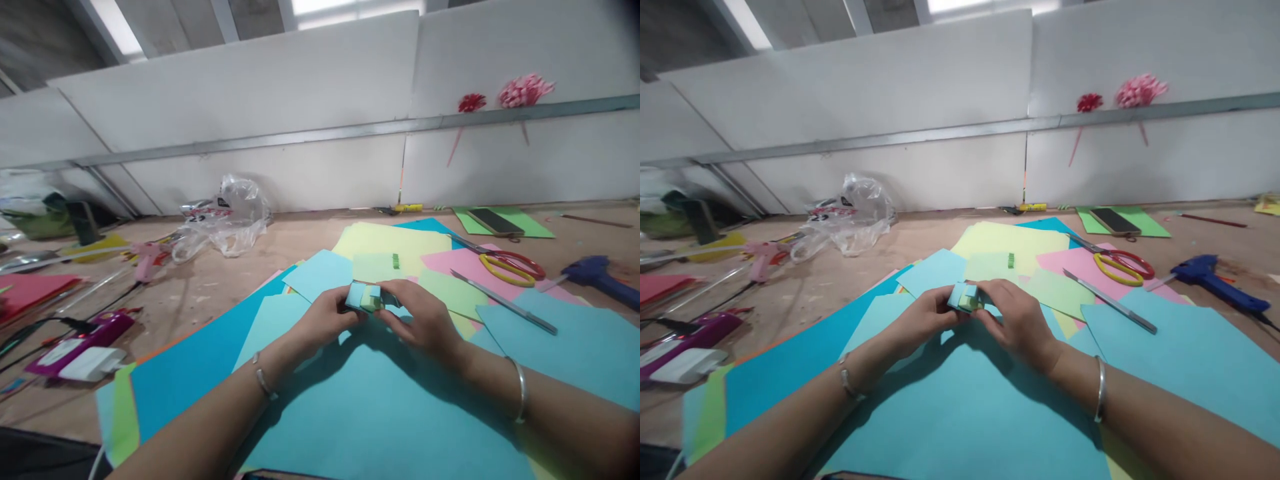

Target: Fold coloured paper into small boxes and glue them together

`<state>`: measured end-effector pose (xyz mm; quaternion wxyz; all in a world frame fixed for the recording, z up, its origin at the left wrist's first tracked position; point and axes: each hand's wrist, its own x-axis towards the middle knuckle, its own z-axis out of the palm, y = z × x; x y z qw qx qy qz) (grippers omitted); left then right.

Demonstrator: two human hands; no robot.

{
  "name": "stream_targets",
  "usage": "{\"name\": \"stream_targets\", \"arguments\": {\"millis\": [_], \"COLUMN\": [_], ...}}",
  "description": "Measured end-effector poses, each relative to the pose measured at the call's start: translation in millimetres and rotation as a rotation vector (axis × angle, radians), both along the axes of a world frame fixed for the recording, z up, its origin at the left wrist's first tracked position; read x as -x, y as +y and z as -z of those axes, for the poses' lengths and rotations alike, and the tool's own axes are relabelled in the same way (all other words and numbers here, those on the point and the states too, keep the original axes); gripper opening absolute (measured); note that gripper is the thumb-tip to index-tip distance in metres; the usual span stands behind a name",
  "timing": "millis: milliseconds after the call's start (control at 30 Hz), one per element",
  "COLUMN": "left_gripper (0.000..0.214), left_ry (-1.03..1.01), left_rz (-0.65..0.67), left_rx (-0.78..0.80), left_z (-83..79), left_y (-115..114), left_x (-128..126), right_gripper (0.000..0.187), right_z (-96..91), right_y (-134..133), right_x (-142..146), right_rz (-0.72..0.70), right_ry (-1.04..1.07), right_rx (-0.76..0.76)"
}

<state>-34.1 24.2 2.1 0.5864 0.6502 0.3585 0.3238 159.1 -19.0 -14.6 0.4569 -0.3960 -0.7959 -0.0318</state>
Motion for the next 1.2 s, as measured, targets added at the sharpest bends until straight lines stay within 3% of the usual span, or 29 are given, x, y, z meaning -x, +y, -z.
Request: {"name": "stream_targets", "arguments": {"millis": [267,400,533,767,900,1033,1200], "left_gripper": [0.021,0.040,0.029,0.026,0.057,0.049,0.042], "left_ry": [-0.171,-0.223,-0.236,-0.067,0.001,0.053,0.123], "left_rz": [0.066,0.014,-0.036,-0.022,-0.144,-0.195,-0.067], "left_rx": [0.153,0.250,0.278,-0.023,-0.224,-0.284,-0.491], "left_z": [4.0,7.3,5.6,4.9,3.4,-0.5,0.0], "left_y": [-1.4,-1.7,-2.1,-6.6,-10.1,-10.4,-7.1], "left_x": [-5.9,-4.3,-3.5,-5.1,-4.4,-2.1,1.4], "right_gripper": [0.022,0.026,0.031,0.024,0.025,0.027,0.054], "right_z": [1.1,-1.2,-0.3,0.6,-0.6,0.8,9.4], "right_y": [5.0,5.7,4.9,-1.4,-0.7,2.3,4.5], "right_x": [-6.3,-5.5,-2.8,3.7,4.0,3.1,-0.5], "right_rz": [0.037,-0.003,-0.002,-0.012,0.012,0.010,-0.007], "right_ry": [0.040,0.092,0.185,0.316,0.260,0.211,0.058], "right_rx": [0.196,0.239,0.325,0.462,0.471,0.392,0.244]}}
